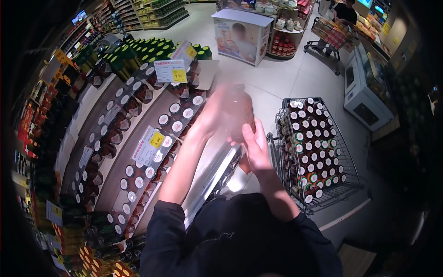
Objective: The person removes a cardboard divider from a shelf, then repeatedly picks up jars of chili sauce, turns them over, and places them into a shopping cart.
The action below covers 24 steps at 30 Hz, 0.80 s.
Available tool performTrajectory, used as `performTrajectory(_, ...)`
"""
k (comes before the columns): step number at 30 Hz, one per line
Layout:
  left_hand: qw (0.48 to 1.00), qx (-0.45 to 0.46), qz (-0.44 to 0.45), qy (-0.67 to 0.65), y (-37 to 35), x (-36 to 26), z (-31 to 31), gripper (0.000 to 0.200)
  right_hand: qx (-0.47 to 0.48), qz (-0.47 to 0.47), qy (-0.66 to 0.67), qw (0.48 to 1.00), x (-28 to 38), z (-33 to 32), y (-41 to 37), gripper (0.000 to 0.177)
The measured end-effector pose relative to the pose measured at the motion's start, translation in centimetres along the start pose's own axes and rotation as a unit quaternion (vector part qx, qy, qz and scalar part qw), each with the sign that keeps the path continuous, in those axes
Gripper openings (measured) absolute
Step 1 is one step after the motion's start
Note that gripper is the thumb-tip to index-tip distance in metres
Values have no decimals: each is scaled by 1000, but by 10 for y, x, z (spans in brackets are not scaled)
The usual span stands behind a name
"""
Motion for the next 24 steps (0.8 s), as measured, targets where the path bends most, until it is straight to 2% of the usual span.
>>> performTrajectory(2,1000,23,-5,-16,-3,-3,10,60,-51,-198,-201,958,40,-6,-3,51)
performTrajectory(3,999,45,-3,-7,0,4,9,64,-121,-188,-181,958,39,-16,-7,60)
performTrajectory(4,999,47,-4,-7,3,13,8,64,-123,-189,-182,957,44,-12,-9,60)
performTrajectory(6,999,34,11,-20,8,19,7,69,-173,-220,-284,917,63,-9,-18,70)
performTrajectory(7,999,37,11,-21,9,19,9,69,-195,-224,-283,912,65,-11,-19,73)
performTrajectory(8,995,88,3,-49,7,17,20,67,-197,-225,-285,911,65,-11,-20,73)
performTrajectory(9,987,140,-4,-77,4,15,33,64,-215,-256,-337,880,73,-7,-25,72)
performTrajectory(10,987,143,-4,-79,3,15,36,64,-232,-286,-387,846,81,-3,-31,71)
performTrajectory(12,971,174,-34,-161,0,18,47,67,-238,-304,-388,837,83,-3,-34,72)
performTrajectory(14,972,181,-27,-150,2,18,52,71,-242,-329,-439,800,85,0,-38,75)
performTrajectory(16,961,196,-20,-196,3,17,59,71,-251,-331,-436,798,88,-2,-42,76)
performTrajectory(18,958,199,-22,-207,7,23,63,71,-255,-340,-499,755,94,0,-45,74)
performTrajectory(24,952,214,-34,-215,17,31,91,73,-272,-366,-526,718,108,-15,-54,72)
Point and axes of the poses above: each hand's wrist, its own y-axis towards the middle knuckle, its own z-axis out of the palm, x = y × z, the point moved 10 cm from there along y, towards the middle knuckle, and after that the axes turned 1 degree about y, right-handed, at the moved point
